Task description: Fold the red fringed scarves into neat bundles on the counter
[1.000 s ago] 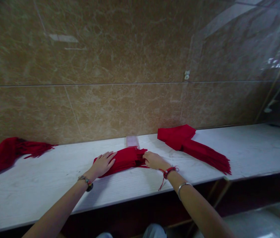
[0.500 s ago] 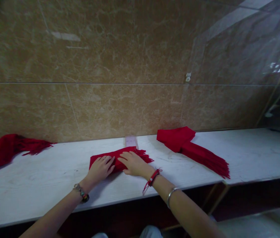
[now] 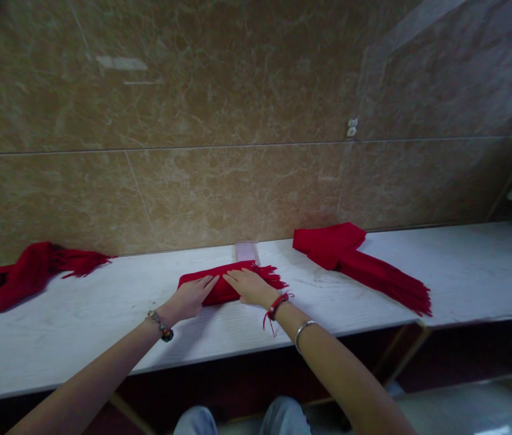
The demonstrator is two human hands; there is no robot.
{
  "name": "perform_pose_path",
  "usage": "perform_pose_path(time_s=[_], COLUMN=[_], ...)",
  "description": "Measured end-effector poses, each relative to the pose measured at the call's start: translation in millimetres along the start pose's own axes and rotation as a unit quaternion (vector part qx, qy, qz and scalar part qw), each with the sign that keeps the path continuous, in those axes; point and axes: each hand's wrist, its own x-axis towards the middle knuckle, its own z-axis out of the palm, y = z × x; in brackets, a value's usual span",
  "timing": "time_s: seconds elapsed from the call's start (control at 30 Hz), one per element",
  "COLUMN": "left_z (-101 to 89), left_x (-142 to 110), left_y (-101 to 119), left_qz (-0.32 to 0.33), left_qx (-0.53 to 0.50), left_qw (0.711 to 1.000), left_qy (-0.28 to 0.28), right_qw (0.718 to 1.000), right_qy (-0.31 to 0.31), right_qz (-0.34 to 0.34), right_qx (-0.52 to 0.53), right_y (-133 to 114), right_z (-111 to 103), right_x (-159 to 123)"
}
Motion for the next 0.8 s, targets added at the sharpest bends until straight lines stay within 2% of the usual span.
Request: perform_pose_path(time_s=[0.13,0.23,0.3,0.4,0.5,0.57,0.63,0.73,0.8], left_z=[-4.5,-5.5,-3.5,3.0,10.3,13.9,16.3,18.4,19.1], left_x=[-4.9,-7.9,-9.0,-10.8,-13.3,-15.2,-17.2,-19.8,-20.5], left_y=[-3.1,-6.3,-9.4,-17.4,-27.1,-32.1,-35.0,-36.6,-37.1], left_qz=[0.000,0.002,0.001,0.009,0.014,0.009,0.003,-0.005,-0.007], left_qx=[-0.032,-0.043,-0.044,-0.040,-0.037,-0.039,-0.041,-0.040,-0.038], left_qw=[0.999,0.999,0.999,0.999,0.999,0.999,0.999,0.999,0.999], left_qy=[-0.004,-0.013,-0.013,-0.005,0.004,0.015,0.026,0.035,0.032], right_qw=[0.999,0.996,0.989,0.959,0.935,0.938,0.943,0.949,0.967], right_qy=[0.027,0.068,0.113,0.171,0.150,0.113,0.102,0.141,0.152], right_qz=[-0.002,0.010,0.057,0.178,0.260,0.252,0.242,0.241,0.187], right_qx=[0.025,0.048,0.079,0.139,0.191,0.208,0.204,0.148,0.086], right_y=[-0.4,0.3,1.9,7.6,16.6,21.4,22.5,16.3,9.4], right_z=[4.1,10.2,17.6,32.4,43.4,44.8,41.8,33.2,27.3], right_x=[-1.4,-6.6,-14.7,-34.1,-54.2,-62.0,-63.9,-60.1,-57.2])
